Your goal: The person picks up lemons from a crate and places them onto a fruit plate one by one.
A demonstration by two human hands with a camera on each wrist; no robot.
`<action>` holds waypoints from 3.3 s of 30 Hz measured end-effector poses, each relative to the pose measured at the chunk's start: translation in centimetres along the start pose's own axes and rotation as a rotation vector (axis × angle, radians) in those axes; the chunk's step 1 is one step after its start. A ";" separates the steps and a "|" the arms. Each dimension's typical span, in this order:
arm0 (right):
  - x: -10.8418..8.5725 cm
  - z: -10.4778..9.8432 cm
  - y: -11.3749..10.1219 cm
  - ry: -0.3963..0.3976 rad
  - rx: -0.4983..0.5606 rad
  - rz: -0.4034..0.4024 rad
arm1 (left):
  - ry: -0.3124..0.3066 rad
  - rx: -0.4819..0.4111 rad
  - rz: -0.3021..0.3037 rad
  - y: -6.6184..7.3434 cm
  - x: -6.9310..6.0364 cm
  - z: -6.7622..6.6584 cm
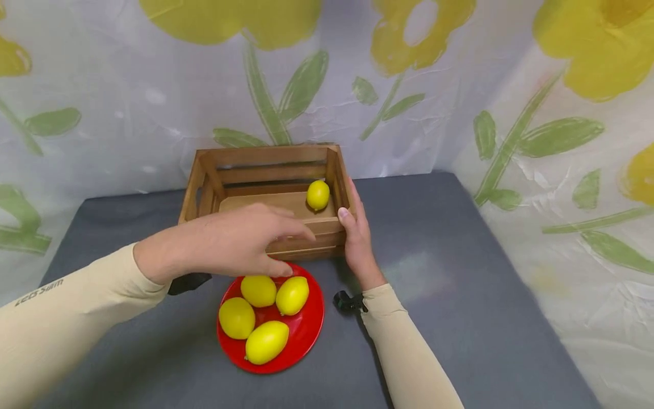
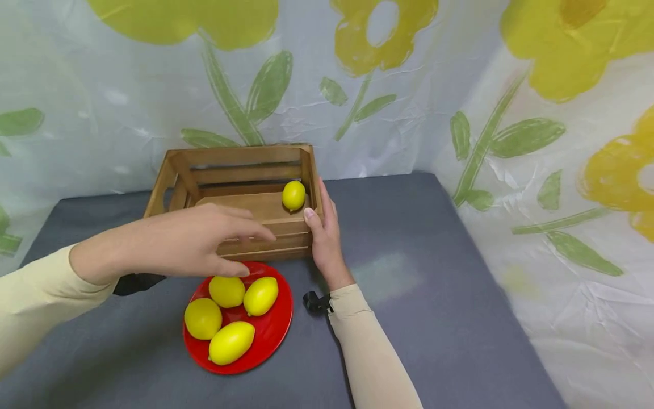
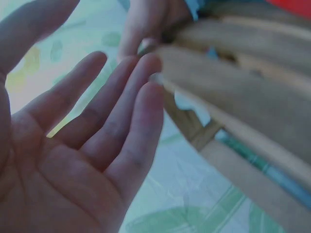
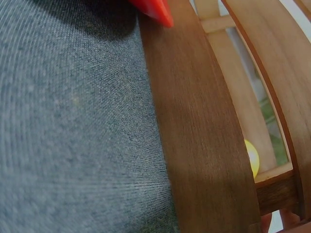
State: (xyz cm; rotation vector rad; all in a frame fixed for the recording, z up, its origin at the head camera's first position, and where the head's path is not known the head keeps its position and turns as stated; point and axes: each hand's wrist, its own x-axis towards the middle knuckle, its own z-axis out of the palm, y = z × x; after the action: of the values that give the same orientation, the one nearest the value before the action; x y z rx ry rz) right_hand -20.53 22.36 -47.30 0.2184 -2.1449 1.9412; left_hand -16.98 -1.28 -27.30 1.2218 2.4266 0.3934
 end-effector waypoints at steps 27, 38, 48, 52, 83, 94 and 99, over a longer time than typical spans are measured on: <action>-0.2 0.3 0.0 0.005 -0.010 0.000 | -0.015 0.161 -0.058 -8.6 13.2 -2.1; -0.1 -0.1 -0.2 0.008 -0.034 0.015 | -0.043 0.198 -0.058 -10.9 17.0 -0.5; 0.0 -0.1 -0.2 0.010 -0.018 0.007 | -0.092 0.210 -0.071 -11.4 18.8 0.2; 0.0 0.0 -0.4 0.007 -0.013 0.019 | -0.147 0.210 -0.096 -11.4 19.3 0.4; -0.3 0.8 -0.7 0.004 -0.033 0.014 | -0.255 0.207 -0.123 -11.9 17.7 0.6; -0.2 -0.1 -0.1 0.014 -0.027 0.011 | -0.124 0.180 -0.071 -10.0 15.5 -1.7; -0.2 0.0 -0.3 0.017 -0.023 0.025 | -0.093 0.173 -0.075 -9.3 13.2 -2.3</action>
State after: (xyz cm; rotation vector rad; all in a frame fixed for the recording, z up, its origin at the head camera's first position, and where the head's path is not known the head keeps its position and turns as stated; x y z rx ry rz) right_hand -20.24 22.36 -47.09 0.1704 -2.1682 1.9236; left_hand -31.67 3.87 -32.03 1.1862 2.4583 0.1046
